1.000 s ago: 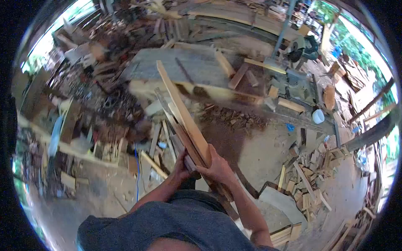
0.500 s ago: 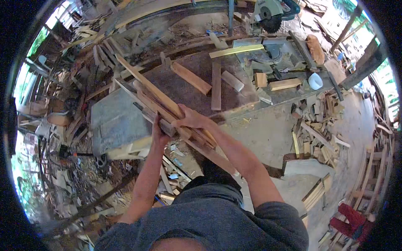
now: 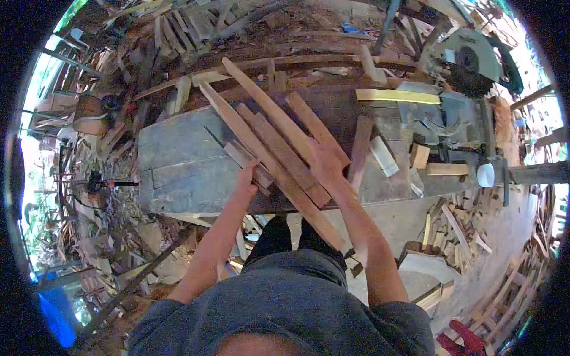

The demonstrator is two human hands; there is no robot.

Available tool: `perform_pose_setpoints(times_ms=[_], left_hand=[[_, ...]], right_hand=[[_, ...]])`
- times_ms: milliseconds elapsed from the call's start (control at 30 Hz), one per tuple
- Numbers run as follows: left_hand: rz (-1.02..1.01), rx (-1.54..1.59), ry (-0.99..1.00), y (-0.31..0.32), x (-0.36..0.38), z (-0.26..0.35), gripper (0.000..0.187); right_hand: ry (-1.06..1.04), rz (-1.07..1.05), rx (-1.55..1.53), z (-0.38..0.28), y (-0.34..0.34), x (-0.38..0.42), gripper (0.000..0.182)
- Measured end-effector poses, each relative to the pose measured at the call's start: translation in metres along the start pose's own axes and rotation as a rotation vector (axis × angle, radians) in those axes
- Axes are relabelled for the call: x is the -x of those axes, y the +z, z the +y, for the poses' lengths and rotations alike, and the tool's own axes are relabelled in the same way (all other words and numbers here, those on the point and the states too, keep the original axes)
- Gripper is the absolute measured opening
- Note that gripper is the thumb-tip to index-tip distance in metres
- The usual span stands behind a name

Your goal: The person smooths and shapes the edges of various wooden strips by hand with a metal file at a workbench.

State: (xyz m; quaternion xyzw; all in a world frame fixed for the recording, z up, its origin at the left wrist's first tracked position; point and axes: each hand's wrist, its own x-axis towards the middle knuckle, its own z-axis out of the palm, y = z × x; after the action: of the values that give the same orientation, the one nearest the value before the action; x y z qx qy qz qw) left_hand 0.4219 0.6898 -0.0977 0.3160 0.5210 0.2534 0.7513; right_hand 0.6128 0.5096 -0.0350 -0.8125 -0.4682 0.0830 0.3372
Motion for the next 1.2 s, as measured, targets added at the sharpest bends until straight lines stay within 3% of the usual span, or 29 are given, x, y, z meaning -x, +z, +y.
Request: perform_pose_setpoints(times_ms=[33, 133, 200, 233, 300, 333, 400, 433, 500, 533, 567, 633, 667, 733, 767, 833, 867, 1000, 1067, 1133, 1200], left_hand=[[0.006, -0.013, -0.003, -0.011, -0.004, 0.002, 0.039], [-0.028, -0.043, 0.006, -0.027, -0.009, 0.023, 0.038], [0.141, -0.189, 0.076, -0.026, 0.003, 0.04, 0.043], [0.127, -0.199, 0.065, -0.03, 0.006, 0.039, 0.043], [0.128, -0.136, 0.132, -0.034, 0.013, 0.039, 0.055], [0.099, -0.146, 0.123, -0.031, 0.018, 0.045, 0.055], [-0.044, -0.262, 0.172, -0.024, 0.033, 0.055, 0.072], [-0.068, -0.268, 0.153, -0.021, 0.037, 0.062, 0.072], [-0.479, -0.946, 0.761, -0.006, 0.036, 0.084, 0.062], [-0.528, -1.3, 0.75, 0.01, 0.036, 0.099, 0.054], [-0.563, -1.297, 0.752, 0.027, 0.032, 0.11, 0.054], [-0.918, -1.784, 1.093, 0.062, 0.019, 0.125, 0.053], [-0.967, -1.772, 1.115, 0.076, 0.011, 0.126, 0.053], [-1.019, -2.12, 1.427, 0.103, -0.004, 0.123, 0.065], [-1.07, -2.096, 1.464, 0.11, -0.008, 0.12, 0.065], [-1.155, -2.028, 1.482, 0.121, -0.009, 0.12, 0.073], [-1.176, -2.169, 1.151, 0.125, -0.006, 0.121, 0.08], [-1.18, -2.152, 1.175, 0.121, -0.021, 0.108, 0.098], [-1.162, -2.154, 1.201, 0.117, -0.02, 0.108, 0.099], [-1.146, -2.114, 1.318, 0.112, -0.01, 0.118, 0.1], [-1.031, -2.08, 1.268, 0.094, -0.003, 0.114, 0.101]], right_hand=[[0.159, -0.1, 0.146, -0.007, -0.004, 0.006, 0.044], [0.2, 0.017, 0.262, -0.015, 0.008, 0.017, 0.044], [0.192, 0.024, 0.341, -0.034, 0.005, 0.027, 0.043], [0.165, 0.019, 0.418, -0.043, 0.005, 0.033, 0.043], [0.189, 0.122, 0.414, -0.051, 0.014, 0.047, 0.041], [0.196, 0.225, 0.409, -0.056, 0.015, 0.051, 0.04], [0.243, 0.262, 0.422, -0.066, 0.013, 0.066, 0.039], [0.263, 0.279, 0.414, -0.075, 0.011, 0.075, 0.038], [0.343, 0.277, 0.404, -0.089, 0.013, 0.088, 0.037], [0.333, 0.32, 0.388, -0.089, 0.019, 0.096, 0.037], [0.327, 0.364, 0.374, -0.093, 0.023, 0.106, 0.037], [0.441, 0.323, 0.43, -0.113, 0.02, 0.119, 0.037], [0.496, 0.336, 0.477, -0.121, 0.02, 0.127, 0.04], [0.573, 0.377, 0.506, -0.135, 0.011, 0.147, 0.046], [0.611, 0.4, 0.529, -0.143, 0.006, 0.161, 0.046], [0.731, 0.424, 0.539, -0.159, 0.001, 0.189, 0.051], [0.776, 0.422, 0.548, -0.164, 0.0, 0.209, 0.051], [0.936, 0.417, 0.593, -0.181, 0.014, 0.285, 0.048], [1.07, 0.409, 0.527, -0.191, 0.023, 0.309, 0.047], [1.057, 0.382, 0.514, -0.193, 0.034, 0.329, 0.047], [1.069, 0.349, 0.479, -0.191, 0.037, 0.339, 0.047]])
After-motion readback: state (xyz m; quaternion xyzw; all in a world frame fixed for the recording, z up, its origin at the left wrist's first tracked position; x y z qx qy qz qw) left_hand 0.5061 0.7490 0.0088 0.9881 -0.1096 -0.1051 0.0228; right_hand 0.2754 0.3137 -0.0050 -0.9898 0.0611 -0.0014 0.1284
